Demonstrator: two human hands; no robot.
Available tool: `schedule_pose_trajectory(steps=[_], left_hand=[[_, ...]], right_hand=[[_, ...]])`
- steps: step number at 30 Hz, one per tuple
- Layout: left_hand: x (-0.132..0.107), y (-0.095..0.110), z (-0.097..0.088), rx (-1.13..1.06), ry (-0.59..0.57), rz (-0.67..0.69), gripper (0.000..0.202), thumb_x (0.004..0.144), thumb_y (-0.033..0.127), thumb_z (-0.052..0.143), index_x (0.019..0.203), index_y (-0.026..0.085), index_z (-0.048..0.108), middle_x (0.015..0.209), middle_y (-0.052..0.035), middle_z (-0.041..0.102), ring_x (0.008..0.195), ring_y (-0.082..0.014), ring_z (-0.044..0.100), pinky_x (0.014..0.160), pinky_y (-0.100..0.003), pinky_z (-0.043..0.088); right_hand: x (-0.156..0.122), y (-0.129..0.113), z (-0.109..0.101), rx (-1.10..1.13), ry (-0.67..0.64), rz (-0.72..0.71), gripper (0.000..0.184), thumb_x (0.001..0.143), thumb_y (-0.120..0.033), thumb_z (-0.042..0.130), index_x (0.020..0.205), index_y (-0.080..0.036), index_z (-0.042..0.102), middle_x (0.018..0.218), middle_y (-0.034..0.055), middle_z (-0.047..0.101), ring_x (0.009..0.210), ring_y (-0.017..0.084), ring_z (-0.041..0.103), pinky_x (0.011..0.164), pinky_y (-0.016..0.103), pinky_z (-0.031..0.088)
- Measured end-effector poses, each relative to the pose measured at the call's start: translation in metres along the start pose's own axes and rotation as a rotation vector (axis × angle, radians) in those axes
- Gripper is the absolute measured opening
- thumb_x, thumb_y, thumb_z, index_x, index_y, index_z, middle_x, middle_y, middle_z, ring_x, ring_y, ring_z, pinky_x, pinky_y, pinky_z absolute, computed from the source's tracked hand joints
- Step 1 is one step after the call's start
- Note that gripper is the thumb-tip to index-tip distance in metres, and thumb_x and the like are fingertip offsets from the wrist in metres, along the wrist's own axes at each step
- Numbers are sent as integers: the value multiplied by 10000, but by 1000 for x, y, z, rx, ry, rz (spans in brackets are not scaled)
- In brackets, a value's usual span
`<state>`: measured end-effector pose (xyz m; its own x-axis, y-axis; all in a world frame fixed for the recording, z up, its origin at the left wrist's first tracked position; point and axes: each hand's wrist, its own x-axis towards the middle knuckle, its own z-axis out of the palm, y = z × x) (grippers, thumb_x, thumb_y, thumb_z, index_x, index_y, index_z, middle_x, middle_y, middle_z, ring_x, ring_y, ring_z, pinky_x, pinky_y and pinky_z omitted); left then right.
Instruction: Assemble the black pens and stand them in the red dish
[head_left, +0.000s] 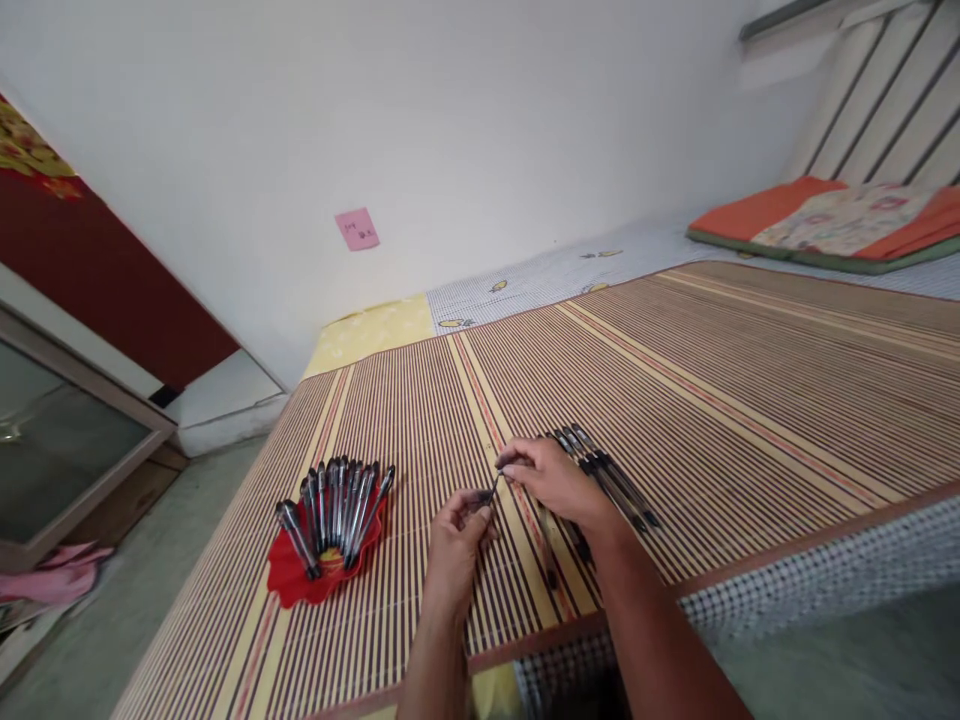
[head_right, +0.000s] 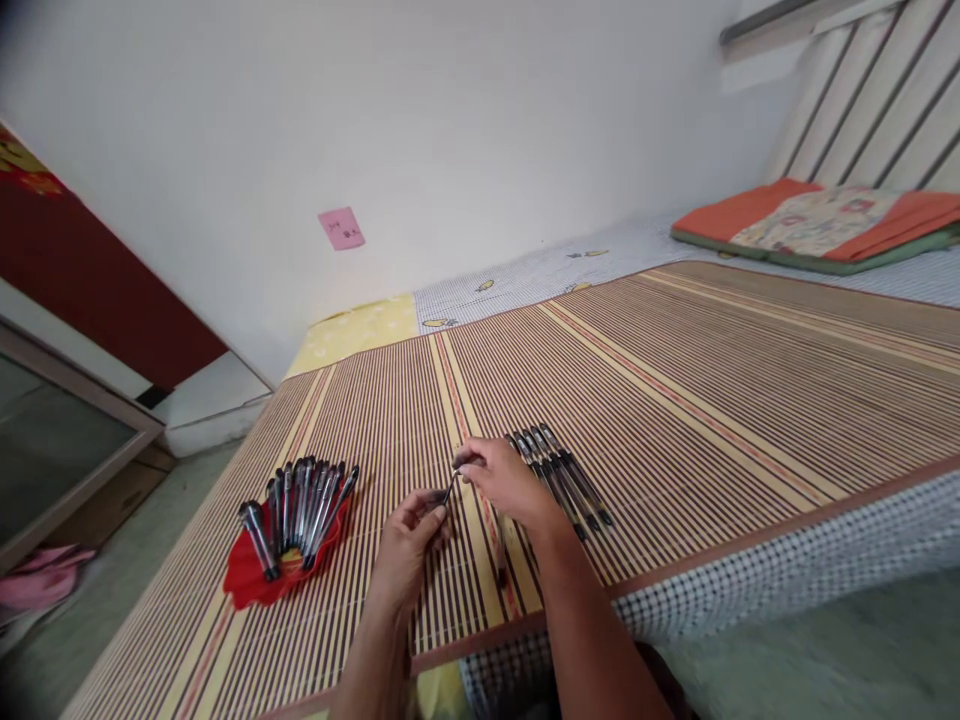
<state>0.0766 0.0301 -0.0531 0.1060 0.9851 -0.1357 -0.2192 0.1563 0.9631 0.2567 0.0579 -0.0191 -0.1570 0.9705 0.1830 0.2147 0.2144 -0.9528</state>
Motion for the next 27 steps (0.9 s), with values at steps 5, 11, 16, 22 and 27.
schedule_pose_trajectory(steps=[5, 11, 16, 22, 27], left_hand=[[0, 1, 0, 60, -5, 31, 233, 712, 272, 766, 901, 156, 696, 727, 0, 650, 590, -95, 555, 587, -216, 444], [-1, 7, 1, 126, 11, 37, 228, 710, 280, 752, 889, 141, 724, 646, 2, 648, 556, -105, 553, 558, -215, 422], [-3, 7, -3, 50, -34, 7, 256, 726, 301, 776, 920, 145, 716, 680, -7, 667, 576, -102, 566, 584, -214, 441], [-6, 13, 1, -166, -108, -11, 354, 688, 286, 841, 981, 155, 691, 794, -16, 672, 598, -82, 561, 541, -190, 428], [-10, 18, 0, -282, -175, -84, 415, 683, 224, 862, 1049, 152, 678, 807, -15, 646, 621, -80, 569, 498, -164, 407]], right_hand=[[-1, -5, -2, -82, -11, -43, 165, 819, -118, 544, 882, -183, 683, 877, 45, 704, 859, 179, 648, 799, 290, 472], [-2, -11, -2, -207, -33, -135, 177, 786, -61, 538, 816, -180, 666, 847, 29, 672, 819, 162, 613, 749, 269, 437], [-3, -15, -1, -73, -47, -25, 132, 805, -148, 592, 900, -181, 678, 895, 45, 702, 856, 180, 641, 769, 285, 476], [-5, -17, -4, 77, -86, 38, 83, 791, -238, 647, 847, -185, 677, 791, 12, 666, 735, 150, 602, 664, 254, 464], [-8, -21, -7, 146, -202, 42, 97, 801, -260, 646, 826, -169, 672, 725, -13, 613, 646, 111, 541, 606, 227, 430]])
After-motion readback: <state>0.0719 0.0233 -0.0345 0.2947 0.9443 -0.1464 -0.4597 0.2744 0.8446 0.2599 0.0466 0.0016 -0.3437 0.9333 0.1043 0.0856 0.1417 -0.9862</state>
